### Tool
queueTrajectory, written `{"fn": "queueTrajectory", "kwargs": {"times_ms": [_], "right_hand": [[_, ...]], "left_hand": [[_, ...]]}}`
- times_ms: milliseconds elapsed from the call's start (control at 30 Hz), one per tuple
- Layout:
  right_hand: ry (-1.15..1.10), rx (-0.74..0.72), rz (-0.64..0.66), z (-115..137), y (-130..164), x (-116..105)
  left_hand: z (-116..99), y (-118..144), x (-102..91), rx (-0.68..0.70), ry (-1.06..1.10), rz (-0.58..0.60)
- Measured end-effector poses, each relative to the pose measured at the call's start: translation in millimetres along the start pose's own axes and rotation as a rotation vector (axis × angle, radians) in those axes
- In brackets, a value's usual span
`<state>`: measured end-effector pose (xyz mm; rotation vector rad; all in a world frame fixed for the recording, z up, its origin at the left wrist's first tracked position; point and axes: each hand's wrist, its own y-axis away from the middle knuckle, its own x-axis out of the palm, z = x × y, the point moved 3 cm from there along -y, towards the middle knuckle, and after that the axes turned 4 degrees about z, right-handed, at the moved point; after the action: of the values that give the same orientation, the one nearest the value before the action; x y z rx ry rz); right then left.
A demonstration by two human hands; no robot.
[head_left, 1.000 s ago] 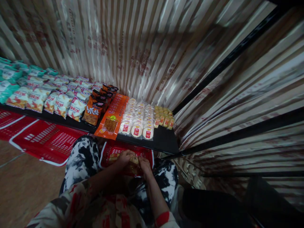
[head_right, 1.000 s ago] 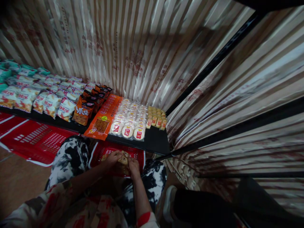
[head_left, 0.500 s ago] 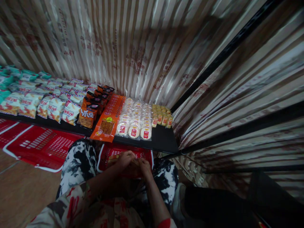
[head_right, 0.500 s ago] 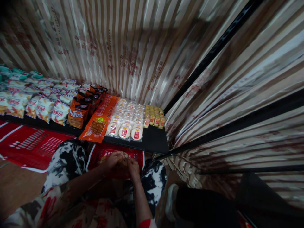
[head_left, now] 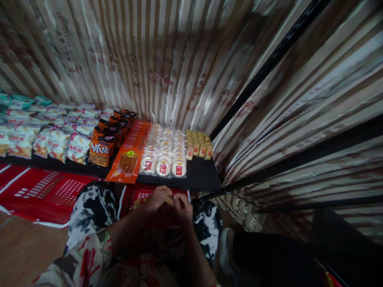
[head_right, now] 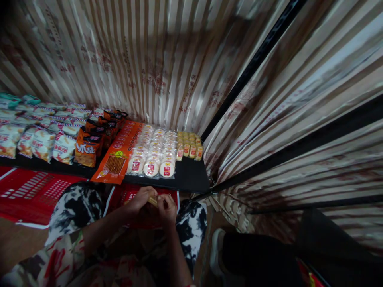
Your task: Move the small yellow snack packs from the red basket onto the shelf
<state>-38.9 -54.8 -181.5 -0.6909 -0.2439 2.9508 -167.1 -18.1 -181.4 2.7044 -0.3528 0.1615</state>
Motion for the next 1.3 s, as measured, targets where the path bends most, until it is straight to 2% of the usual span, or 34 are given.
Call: {"fn": "queueTrajectory", "kwargs": {"times_ms": [167,400,767,867,1067,1300], "right_hand": [[0.095,-0.122,0.005,10,-2,-7],[0.151,-0.213,-0.006,5,-2,-12],[-0.011,-0.064,-0.108,-4,-3,-27],[-0.096,0.018,-0.129,-7,-4,-32],[-0.266,0.240,-0.196,-13,-13,-40],[-0.349,0.312,-0.230,-17,-25,-49]], "left_hand": [[-9,-5,5.2,-0.069,0.029,-0.013],[-22,-6,13.5,-0.097,0.017,0.021],[-31,-6,30.4,-0.178,0.249,0.072],[-33,-8,36.6,-0.195,0.300,0.089],[-40,-8,46.6,-0.227,0.343,0.134],[-52,-10,56.3,-0.230,0.333,0.097]]}}
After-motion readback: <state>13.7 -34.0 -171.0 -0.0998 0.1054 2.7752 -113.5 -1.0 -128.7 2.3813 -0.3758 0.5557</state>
